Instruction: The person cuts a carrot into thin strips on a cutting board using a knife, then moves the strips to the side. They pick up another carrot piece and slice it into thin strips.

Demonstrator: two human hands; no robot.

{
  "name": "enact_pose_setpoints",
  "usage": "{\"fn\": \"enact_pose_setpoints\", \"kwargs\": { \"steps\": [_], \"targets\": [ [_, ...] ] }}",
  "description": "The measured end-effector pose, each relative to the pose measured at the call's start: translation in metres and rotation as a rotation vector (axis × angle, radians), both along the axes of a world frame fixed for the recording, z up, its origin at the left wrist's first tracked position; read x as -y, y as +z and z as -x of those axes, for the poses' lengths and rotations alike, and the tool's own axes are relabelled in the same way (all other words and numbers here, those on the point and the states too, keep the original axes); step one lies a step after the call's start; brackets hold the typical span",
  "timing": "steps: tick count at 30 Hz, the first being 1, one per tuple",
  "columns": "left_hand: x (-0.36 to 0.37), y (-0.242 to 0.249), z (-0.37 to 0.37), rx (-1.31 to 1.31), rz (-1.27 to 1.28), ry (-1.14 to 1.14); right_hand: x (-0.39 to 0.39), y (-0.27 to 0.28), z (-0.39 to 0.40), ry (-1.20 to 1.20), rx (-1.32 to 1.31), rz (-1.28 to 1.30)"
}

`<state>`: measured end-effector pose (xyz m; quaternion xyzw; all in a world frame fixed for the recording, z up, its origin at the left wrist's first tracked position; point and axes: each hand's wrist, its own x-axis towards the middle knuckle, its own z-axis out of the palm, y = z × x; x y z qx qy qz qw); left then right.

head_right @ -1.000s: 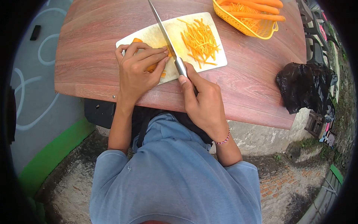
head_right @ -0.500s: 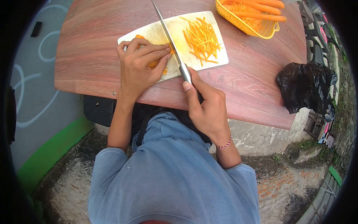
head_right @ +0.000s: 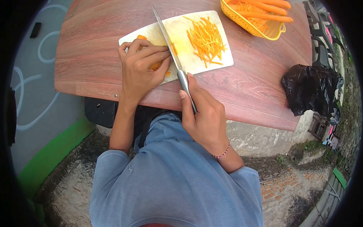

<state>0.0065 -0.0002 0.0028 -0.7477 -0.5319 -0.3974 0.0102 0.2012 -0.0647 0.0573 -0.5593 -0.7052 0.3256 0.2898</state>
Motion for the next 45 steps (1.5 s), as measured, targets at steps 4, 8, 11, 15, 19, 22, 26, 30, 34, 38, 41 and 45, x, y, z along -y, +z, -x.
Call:
{"fn": "enact_pose_setpoints", "kwargs": {
  "steps": [4, 8, 11, 15, 19, 22, 26, 30, 34, 38, 41, 45],
  "targets": [
    [0.0, -0.001, 0.002, -0.016, 0.029, -0.01, 0.004, -0.007, 0.0, 0.034, 0.044, -0.141],
    [-0.002, -0.004, 0.002, -0.011, 0.01, -0.017, 0.002, -0.001, -0.005, 0.02, 0.069, -0.009],
    [-0.002, -0.003, 0.001, -0.007, -0.005, -0.019, -0.005, -0.003, -0.009, 0.023, -0.027, -0.058],
    [0.0, 0.0, 0.0, 0.0, 0.045, -0.01, -0.016, 0.009, -0.011, -0.035, -0.018, 0.113],
    [0.001, 0.001, 0.0, -0.008, 0.04, -0.001, -0.02, 0.006, -0.016, -0.077, -0.111, 0.202],
    [0.001, 0.0, 0.0, -0.01, 0.039, -0.004, -0.017, 0.007, -0.014, -0.097, -0.175, 0.279],
    [0.0, 0.0, 0.0, -0.022, 0.035, -0.004, -0.011, -0.001, -0.015, -0.068, -0.198, 0.298],
    [0.0, 0.0, 0.0, -0.016, 0.038, -0.007, -0.008, -0.002, -0.015, -0.054, -0.166, 0.279],
    [0.0, 0.0, 0.0, -0.012, 0.035, -0.012, -0.005, 0.006, -0.006, -0.034, -0.072, 0.154],
    [0.0, 0.002, -0.001, -0.02, 0.042, -0.01, -0.011, -0.011, 0.003, 0.027, -0.018, -0.104],
    [0.0, 0.001, -0.001, -0.02, 0.032, -0.012, -0.024, -0.004, 0.013, 0.025, 0.014, -0.055],
    [0.0, 0.001, -0.001, -0.033, 0.024, 0.001, -0.025, -0.006, 0.014, 0.038, 0.038, -0.115]
  ]
}}
